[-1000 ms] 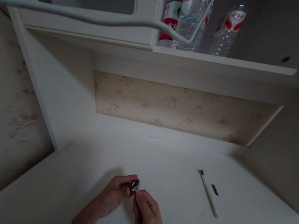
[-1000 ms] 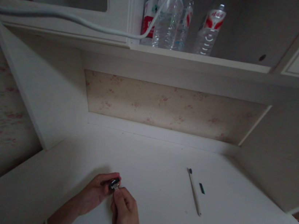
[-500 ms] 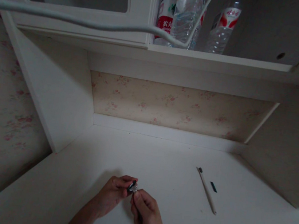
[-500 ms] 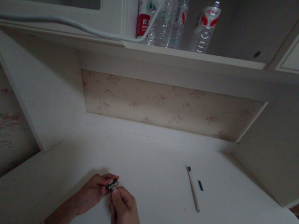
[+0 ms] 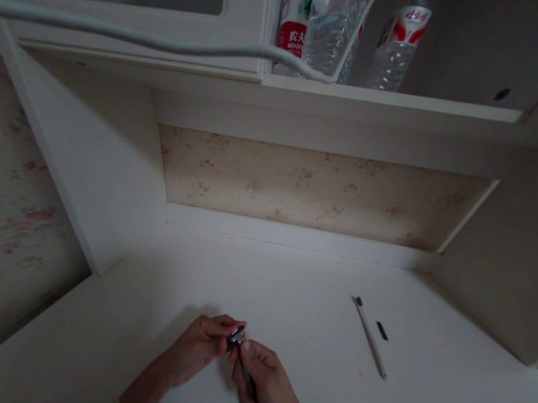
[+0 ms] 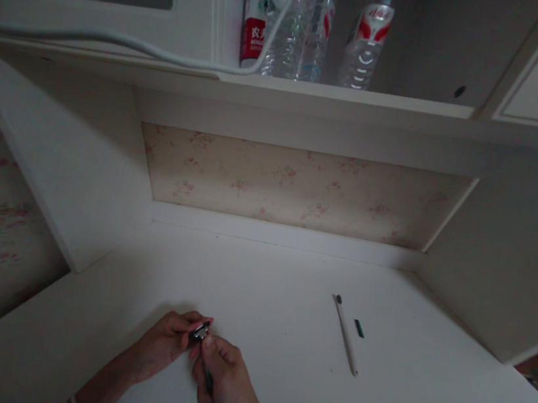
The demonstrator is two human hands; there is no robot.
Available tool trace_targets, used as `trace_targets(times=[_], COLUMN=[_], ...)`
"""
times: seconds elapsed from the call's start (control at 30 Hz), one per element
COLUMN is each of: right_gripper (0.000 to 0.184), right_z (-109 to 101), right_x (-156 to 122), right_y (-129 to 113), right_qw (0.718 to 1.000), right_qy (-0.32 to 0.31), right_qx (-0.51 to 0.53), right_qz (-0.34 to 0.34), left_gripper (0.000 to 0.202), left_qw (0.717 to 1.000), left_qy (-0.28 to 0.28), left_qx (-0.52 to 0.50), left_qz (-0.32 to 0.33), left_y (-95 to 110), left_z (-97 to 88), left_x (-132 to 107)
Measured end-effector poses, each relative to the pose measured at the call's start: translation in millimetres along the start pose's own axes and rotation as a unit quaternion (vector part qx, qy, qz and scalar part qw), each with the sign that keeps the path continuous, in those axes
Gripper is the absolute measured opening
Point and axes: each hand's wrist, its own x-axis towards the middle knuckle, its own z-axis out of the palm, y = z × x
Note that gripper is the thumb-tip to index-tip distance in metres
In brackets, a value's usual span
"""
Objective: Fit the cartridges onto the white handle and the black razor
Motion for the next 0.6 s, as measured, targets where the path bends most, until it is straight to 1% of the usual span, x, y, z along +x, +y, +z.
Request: trace_targets(times=[0.13,0.27,0.33,0.4,0.5,0.6], right_gripper=[0.052,0.052,0.046,0.040,0.044,0.045], right_z=[0,-2,-4,-6,-8,-9], right_x=[0,0,2,4,8,9], right_y=[-1,-3,-2,0,3,4], right_qw=[0.997,0.989,0.984,0.981,0.985,0.990], right_qy=[0.017,0.034,0.040,0.063,0.095,0.088], right_qx=[-0.075,-0.140,-0.162,-0.164,-0.123,-0.085], right_qz=[-0.027,-0.044,-0.058,-0.076,-0.081,-0.073], left_gripper=[0.021,0.022,0.025,0.029,0.035,0.031], left_qw=[0.997,0.995,0.994,0.994,0.995,0.993], left_qy=[0.020,0.052,0.068,0.085,0.094,0.097], left_qx=[-0.073,-0.087,-0.076,-0.058,-0.015,0.060], left_qz=[0.015,0.022,0.026,0.033,0.038,0.042], left_y=[-5,-8,-9,-11,-12,-11], left_z=[0.6,0.3,0.3,0.1,0.2,2.3], left_x=[2,4,4,6,7,6])
